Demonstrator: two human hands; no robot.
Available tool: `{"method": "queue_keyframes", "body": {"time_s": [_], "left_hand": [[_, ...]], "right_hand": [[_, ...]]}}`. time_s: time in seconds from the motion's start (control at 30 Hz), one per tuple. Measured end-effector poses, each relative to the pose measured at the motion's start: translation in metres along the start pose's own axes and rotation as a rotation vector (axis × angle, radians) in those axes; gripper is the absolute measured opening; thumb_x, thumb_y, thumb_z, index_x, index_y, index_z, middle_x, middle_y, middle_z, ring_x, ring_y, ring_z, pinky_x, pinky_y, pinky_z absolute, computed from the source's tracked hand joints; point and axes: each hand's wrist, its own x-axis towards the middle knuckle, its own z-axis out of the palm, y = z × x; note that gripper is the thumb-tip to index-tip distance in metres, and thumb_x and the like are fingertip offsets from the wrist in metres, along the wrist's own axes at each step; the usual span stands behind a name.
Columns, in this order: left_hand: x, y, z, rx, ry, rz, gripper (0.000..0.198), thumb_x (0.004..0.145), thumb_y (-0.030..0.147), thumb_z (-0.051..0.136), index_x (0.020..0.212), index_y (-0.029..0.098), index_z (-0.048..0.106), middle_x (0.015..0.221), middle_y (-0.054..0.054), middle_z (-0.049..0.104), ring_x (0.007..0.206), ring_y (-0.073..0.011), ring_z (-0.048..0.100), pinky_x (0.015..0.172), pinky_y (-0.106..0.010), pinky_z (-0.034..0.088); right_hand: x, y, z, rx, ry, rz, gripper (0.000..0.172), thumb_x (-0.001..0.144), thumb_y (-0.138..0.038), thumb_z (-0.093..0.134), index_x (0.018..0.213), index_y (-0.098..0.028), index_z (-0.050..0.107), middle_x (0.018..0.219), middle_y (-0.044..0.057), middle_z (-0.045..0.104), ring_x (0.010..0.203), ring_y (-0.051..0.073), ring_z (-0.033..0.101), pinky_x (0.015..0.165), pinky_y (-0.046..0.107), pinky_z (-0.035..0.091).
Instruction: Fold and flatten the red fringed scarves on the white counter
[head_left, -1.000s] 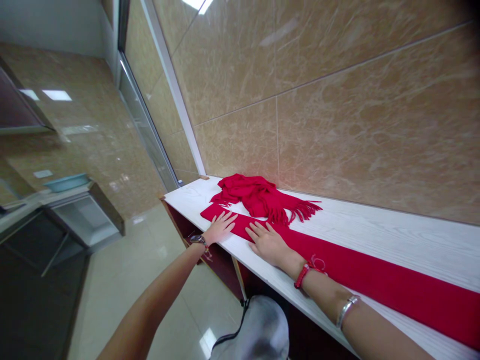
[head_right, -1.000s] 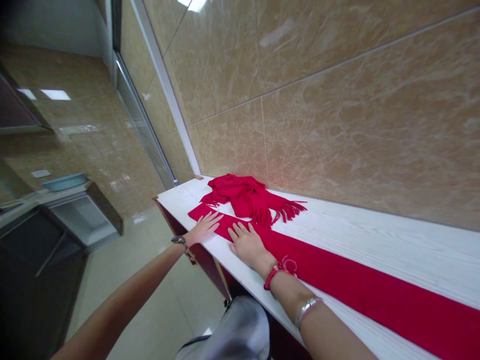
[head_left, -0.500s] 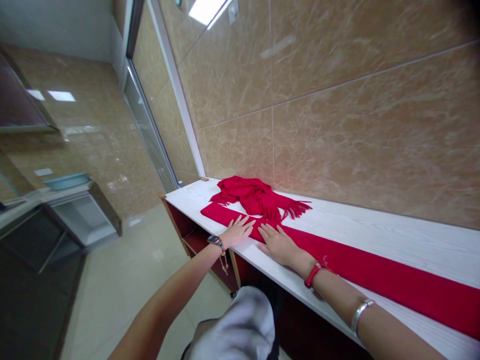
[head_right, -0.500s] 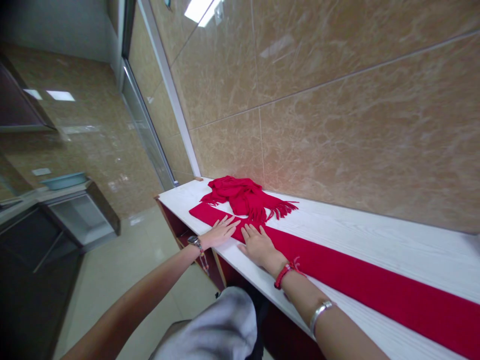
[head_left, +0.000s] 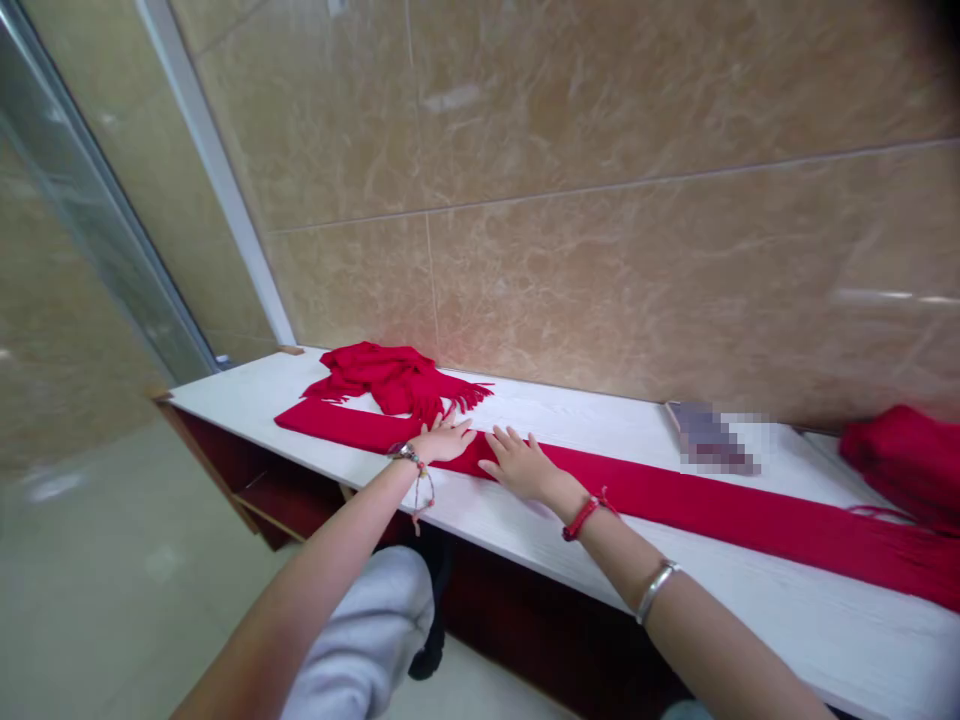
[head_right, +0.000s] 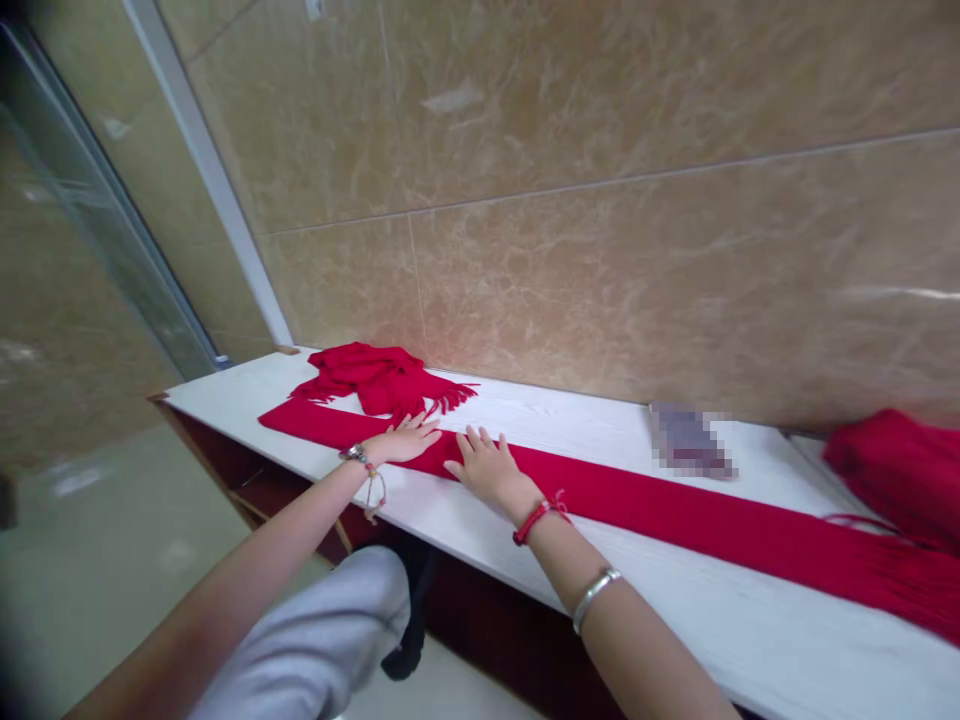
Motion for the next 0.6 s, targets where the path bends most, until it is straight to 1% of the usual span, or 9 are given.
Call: {"method": "queue_keyframes", "body": {"time_s": [0.07,0.1,0.13,0.2,0.3,0.4,0.47,0.53,0.6], "left_hand": [[0.008,0.03,0.004,-0.025,-0.01,-0.034,0.055,0.087,0.053,0.018,0.133,0.027,0.035,0.142,-0.013,0.029,0.126,-0.0371,0.029,0.088,-0.059,0.032],[0.009,0.042,0.005,-0.035,-0.006,-0.054,0.054,0.088,0.052,0.017,0.133,0.027,0.034,0.143,-0.013,0.027,0.127,-0.0371,0.027,0.089,-0.06,0.03],[0.009,0.051,0.007,-0.043,0.008,-0.07,0.053,0.089,0.049,0.016,0.133,0.027,0.033,0.143,-0.013,0.026,0.128,-0.0367,0.024,0.09,-0.062,0.027],[0.003,0.061,0.008,-0.061,0.044,-0.098,0.051,0.09,0.046,0.016,0.134,0.026,0.032,0.144,-0.013,0.024,0.131,-0.0348,0.018,0.093,-0.064,0.021],[-0.007,0.061,0.007,-0.102,0.072,-0.085,0.049,0.09,0.046,0.021,0.134,0.026,0.031,0.145,-0.011,0.021,0.132,-0.0318,0.014,0.098,-0.062,0.016],[-0.014,0.058,0.002,-0.118,0.054,-0.048,0.052,0.089,0.048,0.023,0.135,0.023,0.03,0.146,-0.013,0.018,0.133,-0.0328,0.01,0.099,-0.06,0.015],[-0.019,0.059,-0.001,-0.109,0.029,-0.022,0.056,0.089,0.05,0.023,0.137,0.022,0.026,0.146,-0.014,0.013,0.133,-0.0335,0.007,0.099,-0.059,0.015],[-0.023,0.061,-0.006,-0.105,-0.018,0.018,0.06,0.088,0.053,0.023,0.139,0.023,0.02,0.147,-0.013,0.008,0.133,-0.0329,0.004,0.1,-0.057,0.014],[-0.026,0.062,-0.012,-0.117,-0.096,0.049,0.062,0.087,0.056,0.024,0.14,0.025,0.015,0.148,-0.012,0.004,0.134,-0.0321,0.002,0.101,-0.055,0.014]], "right_hand": [[-0.001,0.003,0.0,0.021,-0.032,0.029,0.061,0.09,-0.047,0.023,0.137,-0.009,0.027,0.144,0.016,0.022,0.132,0.032,0.017,0.102,0.055,0.018],[-0.003,0.006,0.0,0.023,-0.045,0.042,0.06,0.09,-0.046,0.023,0.137,-0.009,0.027,0.144,0.016,0.021,0.132,0.031,0.017,0.102,0.055,0.018],[-0.006,0.01,0.001,0.018,-0.057,0.053,0.059,0.09,-0.045,0.023,0.137,-0.009,0.026,0.144,0.016,0.021,0.132,0.031,0.017,0.102,0.055,0.018],[-0.017,0.02,0.001,-0.008,-0.066,0.065,0.058,0.091,-0.043,0.023,0.137,-0.009,0.025,0.144,0.015,0.021,0.132,0.03,0.017,0.102,0.054,0.02],[-0.041,0.041,-0.001,-0.083,-0.062,0.068,0.052,0.092,-0.039,0.025,0.136,-0.012,0.028,0.143,0.015,0.024,0.131,0.03,0.019,0.101,0.054,0.024],[-0.066,0.064,-0.001,-0.179,-0.039,0.075,0.043,0.092,-0.032,0.027,0.13,-0.017,0.041,0.142,0.015,0.028,0.129,0.031,0.025,0.097,0.056,0.029],[-0.078,0.075,-0.001,-0.22,-0.042,0.08,0.04,0.092,-0.031,0.028,0.125,-0.019,0.047,0.141,0.015,0.03,0.128,0.033,0.026,0.095,0.058,0.03],[-0.082,0.082,-0.001,-0.216,-0.043,0.097,0.041,0.091,-0.032,0.03,0.126,-0.017,0.046,0.141,0.016,0.029,0.128,0.035,0.025,0.094,0.059,0.03],[-0.08,0.081,-0.002,-0.176,-0.022,0.116,0.047,0.09,-0.035,0.033,0.131,-0.013,0.04,0.141,0.018,0.029,0.129,0.034,0.024,0.097,0.058,0.028]]}}
